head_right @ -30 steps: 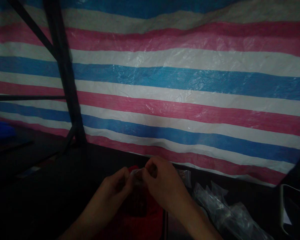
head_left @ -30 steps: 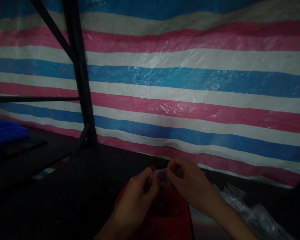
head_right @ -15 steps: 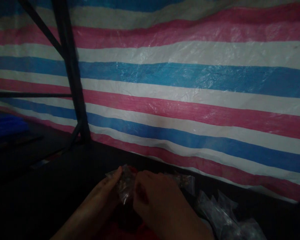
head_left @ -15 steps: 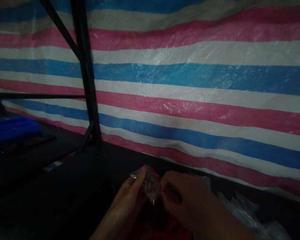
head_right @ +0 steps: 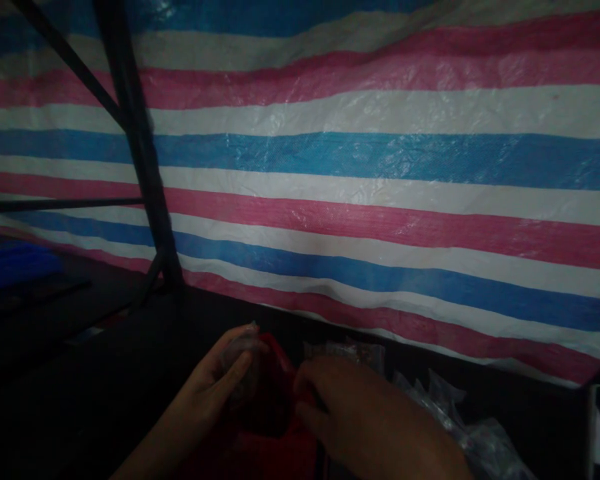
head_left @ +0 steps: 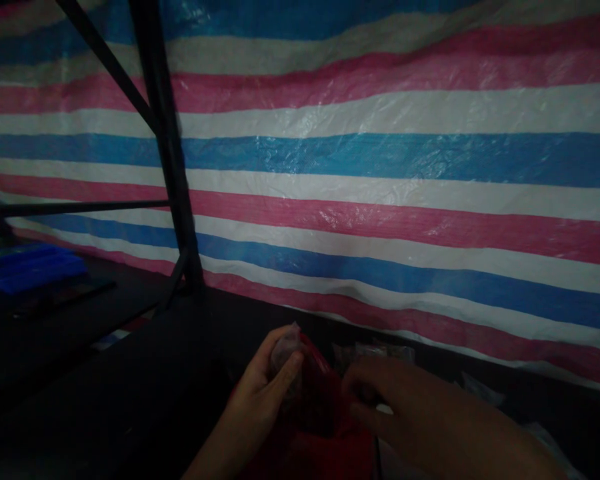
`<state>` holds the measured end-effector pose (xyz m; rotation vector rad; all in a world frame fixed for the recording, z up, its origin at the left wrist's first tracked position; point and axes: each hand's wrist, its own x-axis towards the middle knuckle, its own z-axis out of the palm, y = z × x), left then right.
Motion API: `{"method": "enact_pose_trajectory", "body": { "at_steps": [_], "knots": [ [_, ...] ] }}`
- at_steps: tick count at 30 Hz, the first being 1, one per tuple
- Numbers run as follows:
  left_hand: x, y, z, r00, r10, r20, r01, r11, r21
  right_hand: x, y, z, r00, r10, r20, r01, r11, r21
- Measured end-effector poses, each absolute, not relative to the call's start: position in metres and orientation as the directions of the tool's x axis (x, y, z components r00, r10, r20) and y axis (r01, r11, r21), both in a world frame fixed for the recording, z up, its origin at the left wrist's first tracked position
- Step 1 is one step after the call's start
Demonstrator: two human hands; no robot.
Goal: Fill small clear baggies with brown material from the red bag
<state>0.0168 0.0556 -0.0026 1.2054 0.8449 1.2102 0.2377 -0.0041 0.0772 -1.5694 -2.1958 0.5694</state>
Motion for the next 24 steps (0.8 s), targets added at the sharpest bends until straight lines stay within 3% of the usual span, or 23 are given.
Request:
{"method": "enact_pose_trajectory", "body": {
  "at_steps": [2,5,9,11,13,17,21,24],
  "knots": [
    [0.016,0.055,-0.003,0.226,0.968,0.106,-0.203,-0.06,0.977,0.235,-0.005,0.082,-0.317,0.948,-0.041,0.823,0.254,-0.509],
    [0.015,0.054,-0.004,0.24,0.962,0.127,-0.155,-0.092,0.984,0.229,-0.002,0.09,-0.35,0.937,-0.001,0.813,0.304,-0.497],
    [0.019,0.05,-0.007,0.331,0.928,0.171,-0.158,-0.125,0.98,0.22,0.008,0.09,-0.375,0.897,0.232,0.774,0.441,-0.455],
    [0.024,0.047,-0.007,0.377,0.901,0.214,-0.178,-0.156,0.972,0.215,0.014,0.085,-0.419,0.827,0.375,0.745,0.549,-0.379],
    [0.029,0.044,-0.006,0.375,0.892,0.253,-0.151,-0.211,0.966,0.21,0.018,0.079,-0.495,0.754,0.432,0.722,0.634,-0.277],
    [0.032,0.041,-0.001,0.311,0.911,0.271,-0.028,-0.277,0.961,0.206,0.023,0.07,-0.587,0.697,0.413,0.724,0.68,-0.119],
    [0.03,0.042,0.003,0.247,0.926,0.285,0.039,-0.304,0.952,0.206,0.025,0.067,-0.51,0.722,0.467,0.769,0.626,-0.127],
    [0.031,0.042,0.004,0.245,0.928,0.279,0.055,-0.301,0.952,0.204,0.027,0.065,-0.567,0.719,0.403,0.758,0.646,-0.086]
  ]
}}
